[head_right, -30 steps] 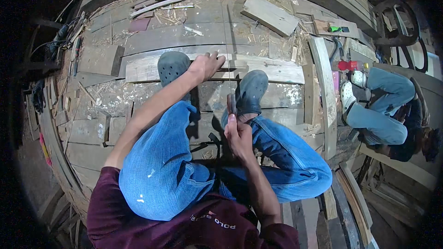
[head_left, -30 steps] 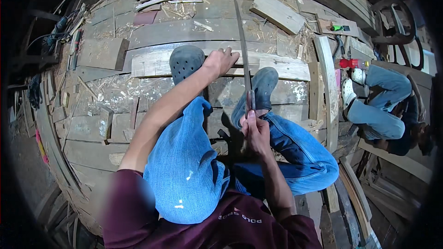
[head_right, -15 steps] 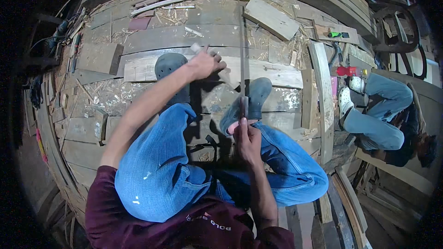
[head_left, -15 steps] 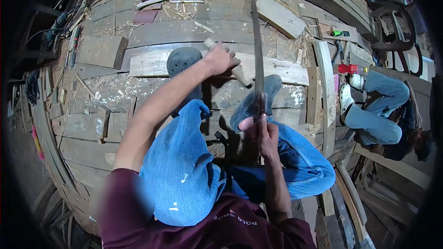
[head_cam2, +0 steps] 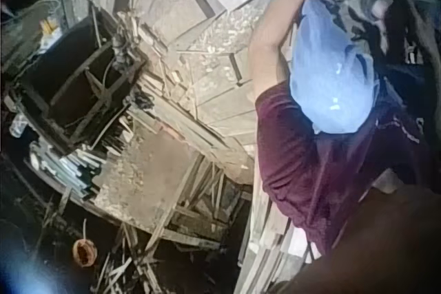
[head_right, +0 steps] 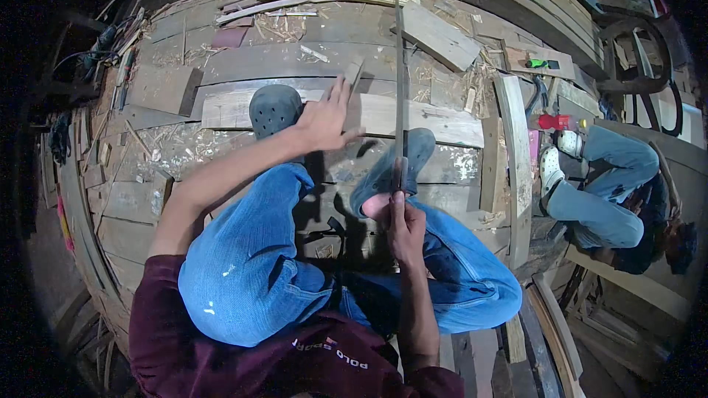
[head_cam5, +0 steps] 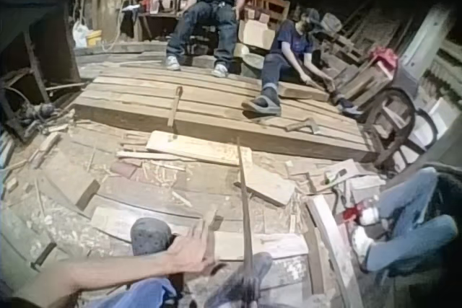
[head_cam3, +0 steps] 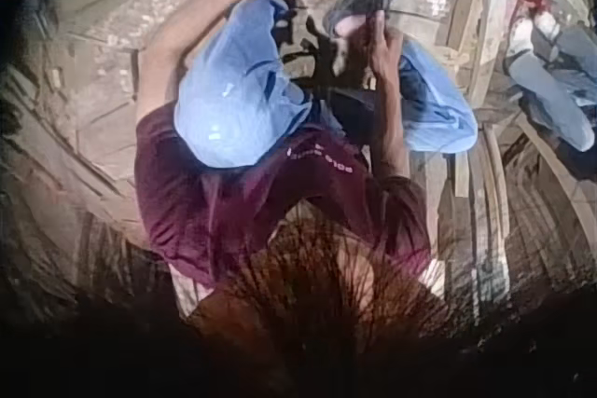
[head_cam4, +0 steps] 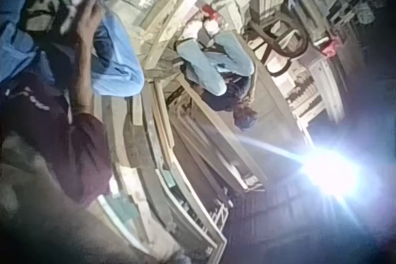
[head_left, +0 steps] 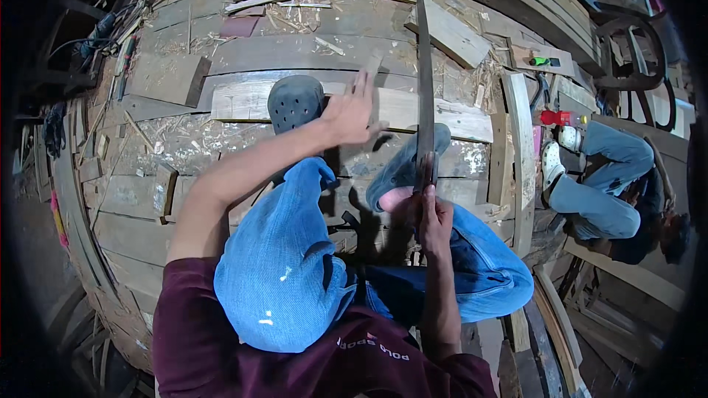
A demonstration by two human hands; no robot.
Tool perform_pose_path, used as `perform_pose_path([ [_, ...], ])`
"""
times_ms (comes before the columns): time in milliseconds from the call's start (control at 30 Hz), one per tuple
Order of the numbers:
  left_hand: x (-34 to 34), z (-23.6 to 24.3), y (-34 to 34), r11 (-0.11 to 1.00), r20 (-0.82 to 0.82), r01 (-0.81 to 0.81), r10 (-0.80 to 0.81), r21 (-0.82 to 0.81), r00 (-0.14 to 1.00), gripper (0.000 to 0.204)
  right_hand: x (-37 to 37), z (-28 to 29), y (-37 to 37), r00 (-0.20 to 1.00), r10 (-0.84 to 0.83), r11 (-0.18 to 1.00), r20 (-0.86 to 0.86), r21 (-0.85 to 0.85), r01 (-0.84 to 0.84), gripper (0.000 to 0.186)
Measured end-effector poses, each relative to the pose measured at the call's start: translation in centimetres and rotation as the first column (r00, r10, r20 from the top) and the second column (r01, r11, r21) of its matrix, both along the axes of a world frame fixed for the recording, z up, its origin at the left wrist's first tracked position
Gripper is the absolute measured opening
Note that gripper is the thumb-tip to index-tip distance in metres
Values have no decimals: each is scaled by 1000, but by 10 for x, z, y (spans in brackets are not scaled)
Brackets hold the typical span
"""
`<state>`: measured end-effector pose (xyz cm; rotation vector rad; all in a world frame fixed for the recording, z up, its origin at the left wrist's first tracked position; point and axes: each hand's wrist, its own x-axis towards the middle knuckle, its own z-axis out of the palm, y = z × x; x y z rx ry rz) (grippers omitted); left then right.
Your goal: Use a hand saw to cut a piece of wood board while seated.
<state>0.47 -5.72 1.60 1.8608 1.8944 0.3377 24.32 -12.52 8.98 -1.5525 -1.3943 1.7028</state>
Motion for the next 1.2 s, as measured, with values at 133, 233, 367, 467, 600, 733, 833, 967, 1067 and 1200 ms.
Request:
perform_pose_path([
  [133, -8, -35, -25, 962, -110, -60, 32, -266, 993, 69, -8, 1, -3, 1000, -1, 1000, -27, -17, 1, 49],
  [233, -14, -45, -24, 976, 75, -195, 203, -98, 976, 39, -5, 1, -8, 998, 51, 998, 23, 22, -52, 49],
  [367, -23, -45, -6, 987, 274, -143, 117, 74, 954, 32, -8, 2, -15, 999, 30, 999, -43, -25, -31, 42],
  [467, -27, -60, 0, 990, 73, -104, 97, 92, 993, 38, -19, -2, -21, 998, 49, 998, -30, -37, -50, 42],
  [600, -23, -57, 6, 997, 71, -77, 78, -13, 994, 40, -24, -17, -26, 997, 73, 997, 21, 19, -74, 42],
  [733, -27, -49, 8, 973, 95, 84, -65, -214, 993, 52, -23, -31, -37, 995, 86, 996, 56, -13, -85, 43],
  [833, -29, -47, 4, 971, 24, 170, -169, -169, 985, 45, -26, -37, -40, 994, 70, 997, 82, -30, -68, 41],
  [967, -30, -52, 3, 965, -21, 202, -209, -164, 978, 44, -30, -40, -44, 994, 68, 996, 87, -68, -62, 43],
  [1067, -25, -54, 4, 980, -27, 169, -172, -106, 985, 44, -32, -41, -44, 987, 71, 996, 145, -58, -63, 49],
  [1200, -28, -71, 6, 986, -118, 159, -153, 44, 981, 39, -40, -42, -44, 996, 80, 996, 43, -39, -78, 41],
])
